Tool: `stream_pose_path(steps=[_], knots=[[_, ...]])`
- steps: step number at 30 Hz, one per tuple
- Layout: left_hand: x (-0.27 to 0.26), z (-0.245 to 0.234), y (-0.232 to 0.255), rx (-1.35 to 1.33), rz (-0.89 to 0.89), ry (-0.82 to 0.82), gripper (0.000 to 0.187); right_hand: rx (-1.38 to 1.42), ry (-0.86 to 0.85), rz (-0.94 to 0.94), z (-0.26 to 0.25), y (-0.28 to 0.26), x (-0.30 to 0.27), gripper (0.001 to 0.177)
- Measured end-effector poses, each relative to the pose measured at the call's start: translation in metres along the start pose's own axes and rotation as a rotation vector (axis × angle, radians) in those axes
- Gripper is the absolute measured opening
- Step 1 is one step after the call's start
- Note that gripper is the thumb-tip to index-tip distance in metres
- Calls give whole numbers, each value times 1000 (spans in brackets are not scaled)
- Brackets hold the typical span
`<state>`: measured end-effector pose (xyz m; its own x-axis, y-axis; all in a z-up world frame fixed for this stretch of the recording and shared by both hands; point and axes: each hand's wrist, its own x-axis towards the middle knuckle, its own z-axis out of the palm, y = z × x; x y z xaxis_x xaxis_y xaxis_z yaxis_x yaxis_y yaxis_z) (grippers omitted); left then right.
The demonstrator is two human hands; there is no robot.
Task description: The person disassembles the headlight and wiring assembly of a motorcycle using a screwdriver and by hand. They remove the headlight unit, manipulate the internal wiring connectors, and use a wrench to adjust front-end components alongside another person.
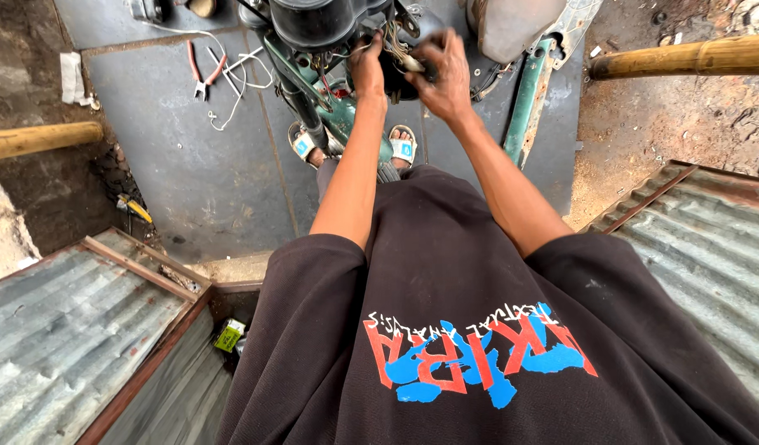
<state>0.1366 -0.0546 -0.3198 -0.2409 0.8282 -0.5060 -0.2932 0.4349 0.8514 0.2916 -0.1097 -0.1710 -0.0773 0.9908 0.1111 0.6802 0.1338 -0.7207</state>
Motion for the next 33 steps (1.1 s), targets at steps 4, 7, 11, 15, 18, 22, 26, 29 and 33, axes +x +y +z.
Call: stream_pose_path(steps=[4,7,11,15,18,22,26,29,33], knots=[[6,4,4,276,-70,141,60,84,33,-155,-2,37,18,74],[1,-2,12,303,-35,108,60,449,-158,87,-9,62,26,95],[-11,-9,29,198,-83,16,59,589,-388,477,-11,66,25,111],[-16,-17,41,169,-112,-5,56,439,-444,499,-11,49,18,105],[-7,-13,38,74,-193,-20,55,513,-378,546,-20,39,19,103],[7,-6,16,-25,-124,-98,48,-93,-193,207,-41,37,28,106],[16,3,8,-324,-120,-30,33,-289,-74,159,-45,24,29,107],[11,9,9,-505,-144,-56,24,-243,-37,285,-40,19,18,113],[1,-3,7,-540,-208,-38,20,-125,-40,395,-22,26,2,105]])
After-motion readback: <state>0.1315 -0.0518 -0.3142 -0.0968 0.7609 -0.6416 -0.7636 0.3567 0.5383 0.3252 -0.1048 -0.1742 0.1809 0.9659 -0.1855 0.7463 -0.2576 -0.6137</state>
